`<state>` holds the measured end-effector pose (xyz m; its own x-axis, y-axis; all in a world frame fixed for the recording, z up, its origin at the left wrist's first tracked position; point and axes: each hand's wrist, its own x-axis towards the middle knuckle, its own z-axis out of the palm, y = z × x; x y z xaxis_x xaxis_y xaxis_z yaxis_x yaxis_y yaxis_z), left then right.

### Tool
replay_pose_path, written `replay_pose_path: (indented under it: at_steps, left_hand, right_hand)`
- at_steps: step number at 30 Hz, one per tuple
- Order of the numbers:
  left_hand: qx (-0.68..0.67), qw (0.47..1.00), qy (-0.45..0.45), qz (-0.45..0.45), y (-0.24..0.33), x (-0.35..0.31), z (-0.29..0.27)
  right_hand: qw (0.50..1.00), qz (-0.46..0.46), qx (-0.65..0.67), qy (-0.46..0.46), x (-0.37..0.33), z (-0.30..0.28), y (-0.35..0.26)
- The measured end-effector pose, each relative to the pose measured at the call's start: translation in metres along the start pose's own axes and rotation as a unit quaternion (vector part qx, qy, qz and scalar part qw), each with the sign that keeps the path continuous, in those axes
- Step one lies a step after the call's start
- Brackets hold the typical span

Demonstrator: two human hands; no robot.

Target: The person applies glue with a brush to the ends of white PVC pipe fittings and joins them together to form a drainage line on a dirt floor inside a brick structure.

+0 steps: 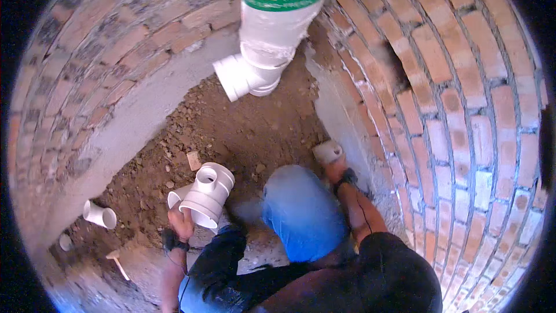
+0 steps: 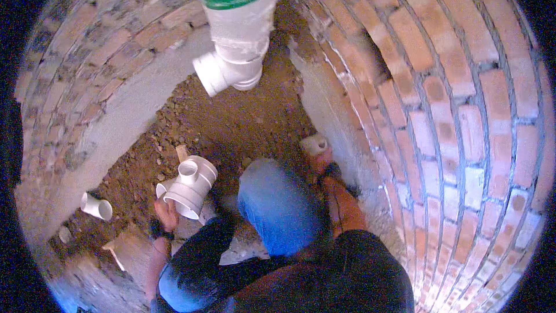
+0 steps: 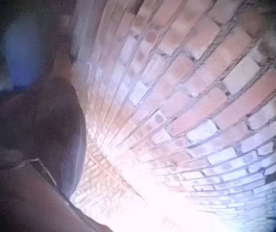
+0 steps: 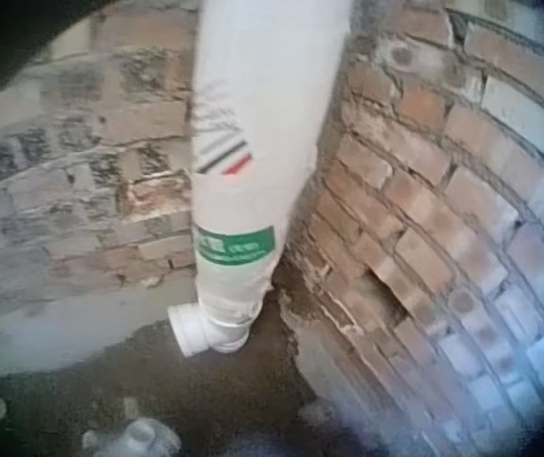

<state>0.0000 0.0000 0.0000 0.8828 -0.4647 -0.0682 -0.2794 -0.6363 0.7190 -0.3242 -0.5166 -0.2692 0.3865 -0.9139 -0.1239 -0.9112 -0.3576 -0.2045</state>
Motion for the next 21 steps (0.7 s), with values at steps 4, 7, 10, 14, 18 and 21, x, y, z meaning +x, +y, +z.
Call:
replay_pose_path:
  at_steps: [4, 7, 10, 14, 18, 21]
  left_hand:
    - [0.004, 0.995, 0.021, -0.094, -0.001, -0.029, 0.011]
    - [0.043, 0.997, 0.058, -0.029, 0.021, -0.024, 0.016]
    - [0.022, 0.999, 0.006, -0.041, 0.03, -0.027, 0.017]
    - [0.041, 0.999, 0.012, -0.017, 0.04, -0.028, 0.023]
    - [0.081, 0.996, 0.007, -0.037, 0.068, -0.04, 0.012]
    - [0.058, 0.998, -0.011, -0.031, 0.052, -0.04, 0.009]
  right_hand:
    - [0.971, -0.06, 0.211, -0.093, -0.014, -0.07, -0.091]
    - [0.934, -0.06, 0.332, -0.118, -0.033, -0.133, -0.119]
    - [0.97, -0.101, 0.215, -0.056, -0.03, -0.122, -0.1]
    - [0.963, -0.062, 0.256, -0.064, -0.027, -0.122, -0.105]
    - [0.972, -0.072, 0.213, -0.072, -0.019, -0.125, -0.118]
    - [0.968, -0.07, 0.223, -0.091, -0.014, -0.133, -0.115]
